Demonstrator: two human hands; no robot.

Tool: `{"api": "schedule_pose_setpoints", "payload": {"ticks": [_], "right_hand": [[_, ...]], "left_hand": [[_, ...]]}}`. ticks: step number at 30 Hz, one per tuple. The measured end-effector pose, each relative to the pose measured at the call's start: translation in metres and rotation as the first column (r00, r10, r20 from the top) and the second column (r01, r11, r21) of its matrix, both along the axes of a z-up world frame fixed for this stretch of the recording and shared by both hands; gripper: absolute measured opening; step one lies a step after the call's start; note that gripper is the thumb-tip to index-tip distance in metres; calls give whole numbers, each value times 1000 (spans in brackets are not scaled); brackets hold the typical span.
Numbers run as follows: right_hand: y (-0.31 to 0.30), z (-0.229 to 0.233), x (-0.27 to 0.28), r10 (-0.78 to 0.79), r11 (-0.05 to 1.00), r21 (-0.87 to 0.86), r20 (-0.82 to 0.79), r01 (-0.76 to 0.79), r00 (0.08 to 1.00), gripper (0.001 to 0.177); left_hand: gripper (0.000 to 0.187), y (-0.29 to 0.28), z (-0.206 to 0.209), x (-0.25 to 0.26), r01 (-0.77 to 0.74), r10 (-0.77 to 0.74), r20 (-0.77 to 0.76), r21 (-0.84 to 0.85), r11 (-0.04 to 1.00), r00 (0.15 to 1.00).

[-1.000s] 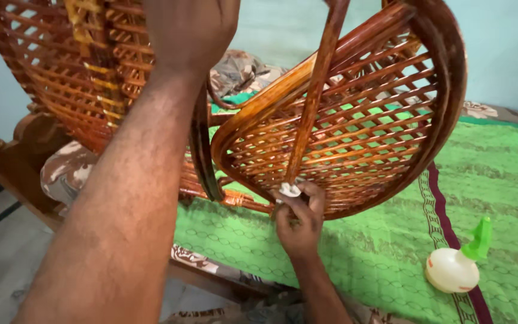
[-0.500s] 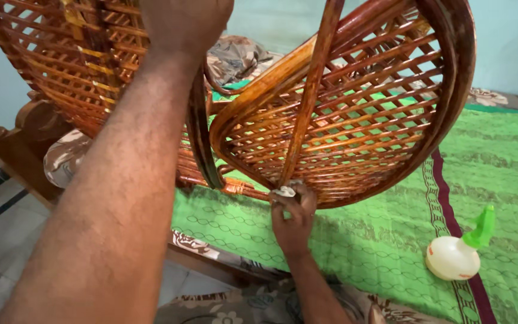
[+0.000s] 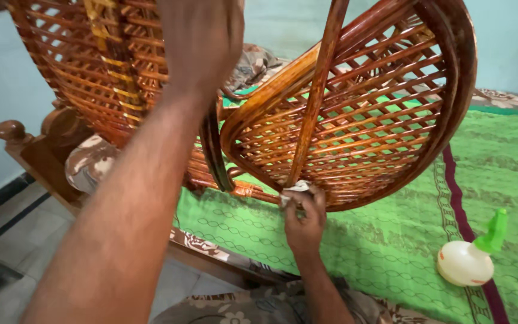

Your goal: The person wipes a rattan chair with a white cloth, cleaning the backrest, armrests, and seat. They occasionally spray the chair with a green spray bottle and continue wiping different sections.

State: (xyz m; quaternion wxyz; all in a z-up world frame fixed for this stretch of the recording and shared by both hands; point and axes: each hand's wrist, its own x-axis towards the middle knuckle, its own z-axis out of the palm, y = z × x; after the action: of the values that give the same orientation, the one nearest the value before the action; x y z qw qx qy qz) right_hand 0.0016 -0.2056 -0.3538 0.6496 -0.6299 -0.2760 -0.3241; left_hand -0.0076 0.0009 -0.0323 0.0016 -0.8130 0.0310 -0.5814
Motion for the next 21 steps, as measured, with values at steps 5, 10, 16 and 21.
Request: {"api": "schedule_pose_setpoints", "payload": {"ticks": [5, 10, 16, 21], "right_hand": [[-11, 38, -9, 226, 915, 380, -204, -136, 953, 27], [-8, 48, -22, 450, 855, 375, -191, -359, 872, 20], [-12, 56, -28, 559, 816, 305, -199, -491, 805, 34], [-23, 60, -18, 442, 867, 368, -261, -335, 858, 26]], "left_hand": [[36, -43, -70, -72, 135, -136, 16, 41, 990, 991], [42, -86, -156, -124, 423, -533, -94, -503, 754, 841], [8, -79, -204, -102, 227, -727, -67, -927, 299, 684], [6, -61, -207, -94, 357, -700, 249, -934, 9, 669]]}}
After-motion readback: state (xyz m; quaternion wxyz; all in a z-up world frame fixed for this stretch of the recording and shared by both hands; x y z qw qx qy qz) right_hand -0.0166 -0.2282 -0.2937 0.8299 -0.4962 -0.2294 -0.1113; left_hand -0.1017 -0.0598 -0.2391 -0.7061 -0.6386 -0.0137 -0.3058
